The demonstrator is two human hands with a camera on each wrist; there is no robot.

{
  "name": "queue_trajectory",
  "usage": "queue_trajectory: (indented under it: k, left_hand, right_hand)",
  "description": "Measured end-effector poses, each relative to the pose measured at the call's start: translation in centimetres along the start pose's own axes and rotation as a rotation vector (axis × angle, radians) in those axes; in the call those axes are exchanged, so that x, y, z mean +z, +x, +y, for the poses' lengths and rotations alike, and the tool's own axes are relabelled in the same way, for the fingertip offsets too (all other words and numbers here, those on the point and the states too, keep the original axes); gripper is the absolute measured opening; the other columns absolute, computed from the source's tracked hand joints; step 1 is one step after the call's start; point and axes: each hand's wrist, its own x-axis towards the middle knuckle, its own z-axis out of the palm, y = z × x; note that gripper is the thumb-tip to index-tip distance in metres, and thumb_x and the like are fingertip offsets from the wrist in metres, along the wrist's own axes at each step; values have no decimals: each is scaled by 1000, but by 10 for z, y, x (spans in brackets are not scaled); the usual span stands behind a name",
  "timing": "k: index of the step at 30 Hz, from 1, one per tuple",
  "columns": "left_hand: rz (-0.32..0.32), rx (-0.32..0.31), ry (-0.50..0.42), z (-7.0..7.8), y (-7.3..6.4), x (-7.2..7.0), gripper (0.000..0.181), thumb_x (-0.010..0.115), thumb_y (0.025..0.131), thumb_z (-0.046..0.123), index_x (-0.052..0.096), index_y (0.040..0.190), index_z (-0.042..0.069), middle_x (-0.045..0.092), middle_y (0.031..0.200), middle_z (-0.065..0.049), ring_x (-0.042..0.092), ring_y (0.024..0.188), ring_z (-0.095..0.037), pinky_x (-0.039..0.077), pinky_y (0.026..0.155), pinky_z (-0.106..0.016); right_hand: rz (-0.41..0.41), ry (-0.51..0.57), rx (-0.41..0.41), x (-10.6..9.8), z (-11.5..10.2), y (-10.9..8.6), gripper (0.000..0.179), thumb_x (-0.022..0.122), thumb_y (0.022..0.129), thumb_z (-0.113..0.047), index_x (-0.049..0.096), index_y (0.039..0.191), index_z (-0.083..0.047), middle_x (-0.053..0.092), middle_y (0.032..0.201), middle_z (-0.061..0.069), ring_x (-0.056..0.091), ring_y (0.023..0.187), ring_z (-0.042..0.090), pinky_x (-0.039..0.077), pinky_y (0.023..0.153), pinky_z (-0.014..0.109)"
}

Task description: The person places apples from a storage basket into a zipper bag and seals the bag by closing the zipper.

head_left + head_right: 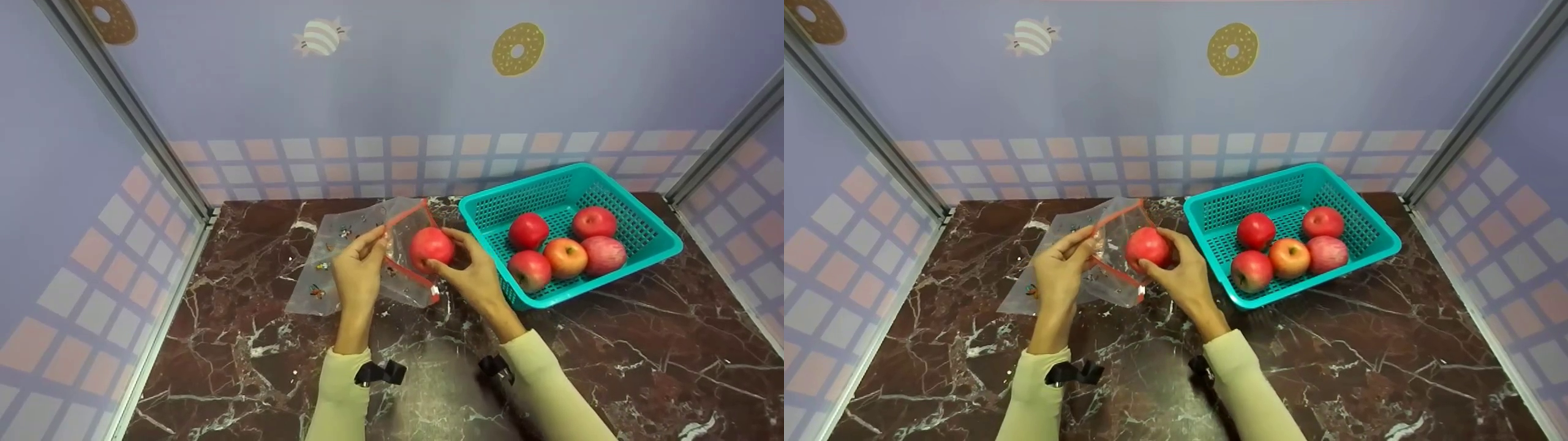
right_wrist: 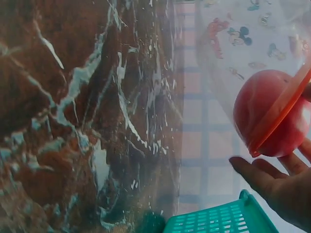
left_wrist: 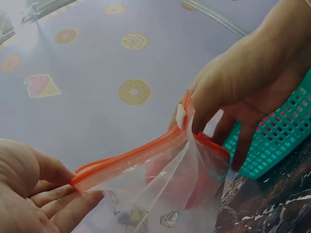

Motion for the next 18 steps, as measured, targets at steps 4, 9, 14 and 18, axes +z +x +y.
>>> queue_trajectory:
  k: [4,9,14,18]
  left_hand:
    - [-14,1,28,-1,-1,3,18,75,96,-3,80,113,-3,79,105,-17,78,91,-27,61,67,-20]
    - [-13,-41,-34,-2,-3,8,20,73,97,-4,80,115,-4,78,108,-19,78,96,-25,62,72,-22]
    - [-6,-115,-126,-2,-6,13,21,72,97,-5,79,117,-4,78,108,-18,74,83,-16,63,67,-24]
    - [33,-123,-154,1,-5,12,21,72,98,-3,79,117,-3,79,103,-18,70,70,-10,59,57,-19]
  right_hand:
    - [-13,-58,-53,4,1,0,69,92,87,-16,60,146,-2,64,138,17,66,122,32,56,102,52]
    - [-27,-71,-81,8,-2,-2,73,93,85,-12,58,147,1,60,144,20,64,126,35,57,102,49]
    - [-54,-110,-56,11,-3,-6,62,88,90,-11,62,144,1,66,136,20,67,121,38,60,99,46]
    - [-17,-164,-46,9,-2,-7,43,82,95,-8,68,136,0,73,122,14,71,109,29,62,92,40]
